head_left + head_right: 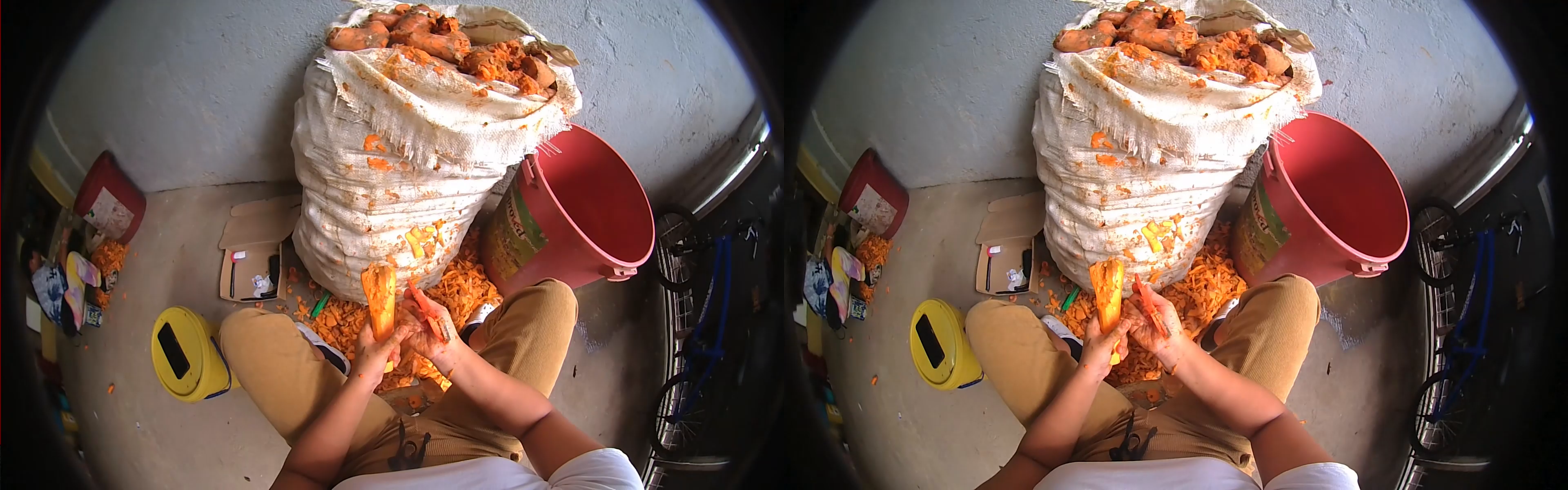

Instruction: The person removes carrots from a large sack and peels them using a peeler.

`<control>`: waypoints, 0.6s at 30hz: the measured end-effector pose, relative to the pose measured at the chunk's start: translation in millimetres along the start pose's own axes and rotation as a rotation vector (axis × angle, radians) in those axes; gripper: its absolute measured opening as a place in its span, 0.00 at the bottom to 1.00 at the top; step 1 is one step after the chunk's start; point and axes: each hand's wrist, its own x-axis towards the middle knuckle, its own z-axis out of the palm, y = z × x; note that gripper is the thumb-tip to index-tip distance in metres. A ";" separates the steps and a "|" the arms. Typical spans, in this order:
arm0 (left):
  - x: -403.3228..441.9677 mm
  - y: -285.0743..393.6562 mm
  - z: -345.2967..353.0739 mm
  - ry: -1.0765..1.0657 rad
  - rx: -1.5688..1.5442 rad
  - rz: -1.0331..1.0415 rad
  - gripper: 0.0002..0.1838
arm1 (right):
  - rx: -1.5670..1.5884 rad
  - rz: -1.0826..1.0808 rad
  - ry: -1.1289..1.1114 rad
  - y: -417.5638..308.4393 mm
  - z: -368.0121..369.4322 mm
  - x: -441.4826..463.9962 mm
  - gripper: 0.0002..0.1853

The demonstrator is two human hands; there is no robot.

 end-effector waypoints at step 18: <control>-1.5 1.6 3.5 -0.004 0.031 -0.012 0.16 | -0.116 -0.006 0.190 6.2 15.2 -5.8 0.12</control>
